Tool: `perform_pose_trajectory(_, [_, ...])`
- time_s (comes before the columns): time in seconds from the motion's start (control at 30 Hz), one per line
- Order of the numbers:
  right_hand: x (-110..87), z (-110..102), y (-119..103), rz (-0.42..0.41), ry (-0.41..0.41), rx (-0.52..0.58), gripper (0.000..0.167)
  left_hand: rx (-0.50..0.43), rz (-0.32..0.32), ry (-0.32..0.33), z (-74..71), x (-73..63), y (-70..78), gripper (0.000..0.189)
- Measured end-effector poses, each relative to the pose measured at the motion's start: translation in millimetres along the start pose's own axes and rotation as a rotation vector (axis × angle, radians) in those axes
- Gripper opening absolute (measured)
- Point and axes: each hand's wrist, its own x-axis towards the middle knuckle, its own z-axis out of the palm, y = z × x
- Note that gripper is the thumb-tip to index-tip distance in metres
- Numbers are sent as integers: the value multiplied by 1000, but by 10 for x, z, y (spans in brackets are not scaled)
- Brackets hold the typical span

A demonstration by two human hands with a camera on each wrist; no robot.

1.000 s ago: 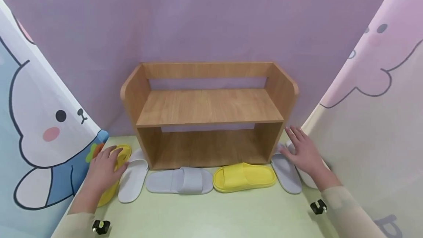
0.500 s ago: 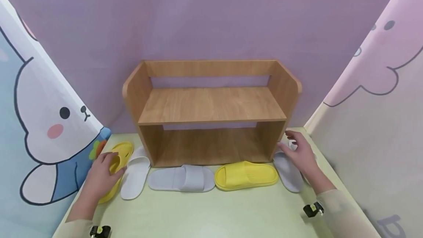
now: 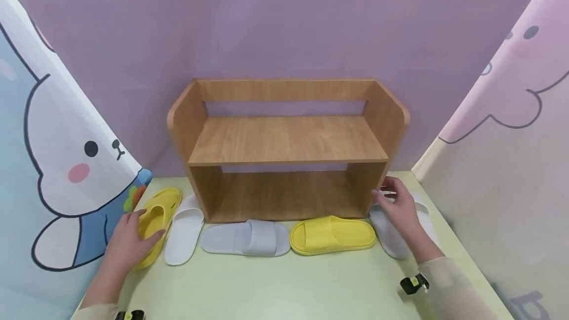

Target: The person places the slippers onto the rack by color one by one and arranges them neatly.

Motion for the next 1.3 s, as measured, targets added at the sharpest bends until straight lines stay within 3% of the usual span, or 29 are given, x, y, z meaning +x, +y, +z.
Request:
perform_pose_trajectory(0.2, [-22,73,-39,8,35,38,41,21,-37,-53,-39,-34,-61,110])
perform_pose_trajectory(0.5, [-45,203,-46,39,94,85,38,51,-73,-75,-31,-108,-166,124])
perform_pose_trajectory(0.93, [-66,298,17,-46,192,86,34,34,-158,-181,1,-170,-209,137])
perform_pose_trajectory(1.17, [-156,267,-380,-71,198,113,30,38,-142,-185,24,-185,-219,135])
perform_pose_trajectory(1.3, [-168,275,-366,-74,210,115,28,30,-170,-206,21,-186,-193,137])
